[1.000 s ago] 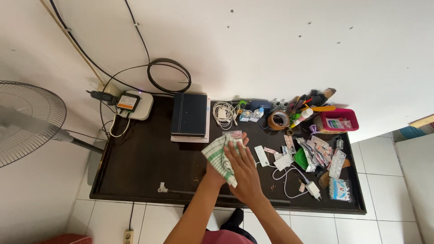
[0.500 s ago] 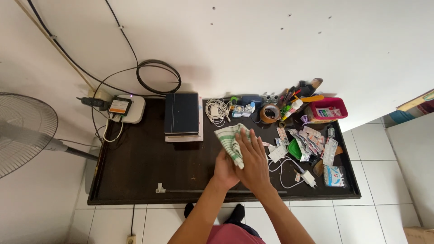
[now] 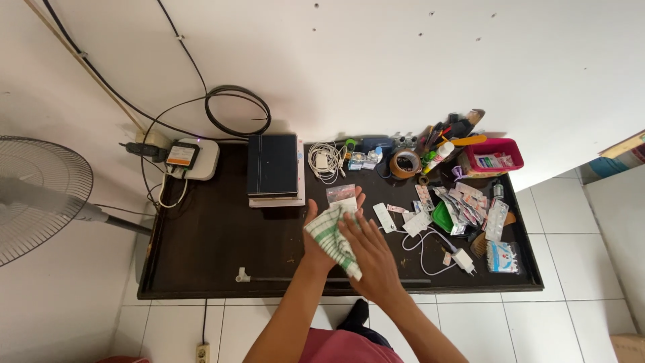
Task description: The person wipes several small blister packs and a long strip of pills with a green-and-white checkered cloth on a cluttered table, then places them into a red plastic tray. The table also holds notebooks, cables, and other miscellaneous items.
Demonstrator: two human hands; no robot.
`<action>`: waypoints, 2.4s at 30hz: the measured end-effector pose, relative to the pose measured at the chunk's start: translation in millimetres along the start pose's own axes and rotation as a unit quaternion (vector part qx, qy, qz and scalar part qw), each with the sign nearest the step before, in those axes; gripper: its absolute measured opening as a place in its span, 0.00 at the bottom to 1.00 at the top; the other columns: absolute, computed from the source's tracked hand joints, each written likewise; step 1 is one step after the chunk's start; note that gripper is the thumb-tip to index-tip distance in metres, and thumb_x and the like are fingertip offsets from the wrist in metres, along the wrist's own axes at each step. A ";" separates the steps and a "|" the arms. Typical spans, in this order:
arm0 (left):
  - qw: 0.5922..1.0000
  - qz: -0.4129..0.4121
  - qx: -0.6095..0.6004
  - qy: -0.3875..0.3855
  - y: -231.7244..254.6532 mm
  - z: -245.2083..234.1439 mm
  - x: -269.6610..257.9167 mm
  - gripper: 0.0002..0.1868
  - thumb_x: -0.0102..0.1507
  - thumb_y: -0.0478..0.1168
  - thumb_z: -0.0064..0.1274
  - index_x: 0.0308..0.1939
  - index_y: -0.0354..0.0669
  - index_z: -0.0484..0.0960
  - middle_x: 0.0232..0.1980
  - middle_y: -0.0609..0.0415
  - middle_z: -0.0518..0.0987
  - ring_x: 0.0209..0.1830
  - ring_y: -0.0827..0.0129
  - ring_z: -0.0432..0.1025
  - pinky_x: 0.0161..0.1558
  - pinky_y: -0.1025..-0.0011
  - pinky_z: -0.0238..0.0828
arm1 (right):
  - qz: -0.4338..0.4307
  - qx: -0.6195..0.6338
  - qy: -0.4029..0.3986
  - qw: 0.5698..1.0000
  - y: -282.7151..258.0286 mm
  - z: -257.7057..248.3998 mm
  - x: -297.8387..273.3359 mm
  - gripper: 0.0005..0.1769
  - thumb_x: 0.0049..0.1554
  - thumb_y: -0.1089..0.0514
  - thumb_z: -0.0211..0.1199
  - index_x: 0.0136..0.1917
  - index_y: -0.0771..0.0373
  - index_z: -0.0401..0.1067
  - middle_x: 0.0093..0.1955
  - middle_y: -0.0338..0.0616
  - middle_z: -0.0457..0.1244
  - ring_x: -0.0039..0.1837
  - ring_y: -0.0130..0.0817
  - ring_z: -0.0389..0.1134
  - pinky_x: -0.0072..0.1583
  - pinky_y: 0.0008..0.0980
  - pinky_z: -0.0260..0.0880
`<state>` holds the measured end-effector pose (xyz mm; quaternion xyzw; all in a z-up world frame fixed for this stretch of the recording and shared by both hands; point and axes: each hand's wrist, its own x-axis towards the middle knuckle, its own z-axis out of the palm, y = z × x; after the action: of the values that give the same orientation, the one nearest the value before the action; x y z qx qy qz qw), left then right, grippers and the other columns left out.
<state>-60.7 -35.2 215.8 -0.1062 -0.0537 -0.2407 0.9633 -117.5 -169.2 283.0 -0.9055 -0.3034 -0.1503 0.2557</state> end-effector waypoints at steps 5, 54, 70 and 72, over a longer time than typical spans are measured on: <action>0.982 0.046 -0.020 0.181 -30.4 7.1 2.6 0.42 0.65 0.67 0.51 0.75 0.49 0.67 0.74 0.50 0.71 0.66 0.61 0.71 0.70 0.57 0.66 | 0.042 -0.018 0.037 0.998 19.0 -1.1 19.5 0.56 0.38 0.68 0.71 0.79 0.60 0.61 0.82 0.50 0.54 0.83 0.54 0.47 0.79 0.49 0.43; 0.999 0.020 -0.026 0.009 -12.5 -10.2 0.0 0.48 0.68 0.63 0.42 0.81 0.38 0.45 0.84 0.44 0.47 0.84 0.60 0.45 0.80 0.62 0.44 | -0.014 0.051 0.072 0.996 -0.5 -3.5 10.9 0.44 0.46 0.64 0.63 0.77 0.60 0.65 0.79 0.51 0.58 0.81 0.59 0.52 0.77 0.51 0.49; 0.884 0.200 0.361 0.219 8.9 -8.4 2.0 0.06 0.65 0.45 0.59 0.39 0.49 0.85 0.40 0.55 0.84 0.36 0.67 0.74 0.38 0.63 0.69 | 0.583 0.430 0.156 0.671 17.9 -2.5 -38.2 0.27 0.60 0.49 0.56 0.71 0.58 0.70 0.63 0.53 0.69 0.65 0.49 0.70 0.63 0.50 0.74; 0.888 0.216 0.358 0.190 11.7 -16.7 4.5 0.16 0.62 0.45 0.63 0.52 0.49 0.81 0.49 0.57 0.82 0.40 0.73 0.72 0.40 0.73 0.67 | 0.612 0.516 0.283 0.529 4.0 -21.0 -8.8 0.33 0.57 0.56 0.60 0.75 0.63 0.65 0.71 0.50 0.63 0.72 0.48 0.64 0.71 0.47 0.67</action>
<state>-50.3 -31.0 198.1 0.2849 0.0720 -0.0069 0.9558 -124.3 -187.7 295.0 -0.4902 0.3887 -0.0225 0.7798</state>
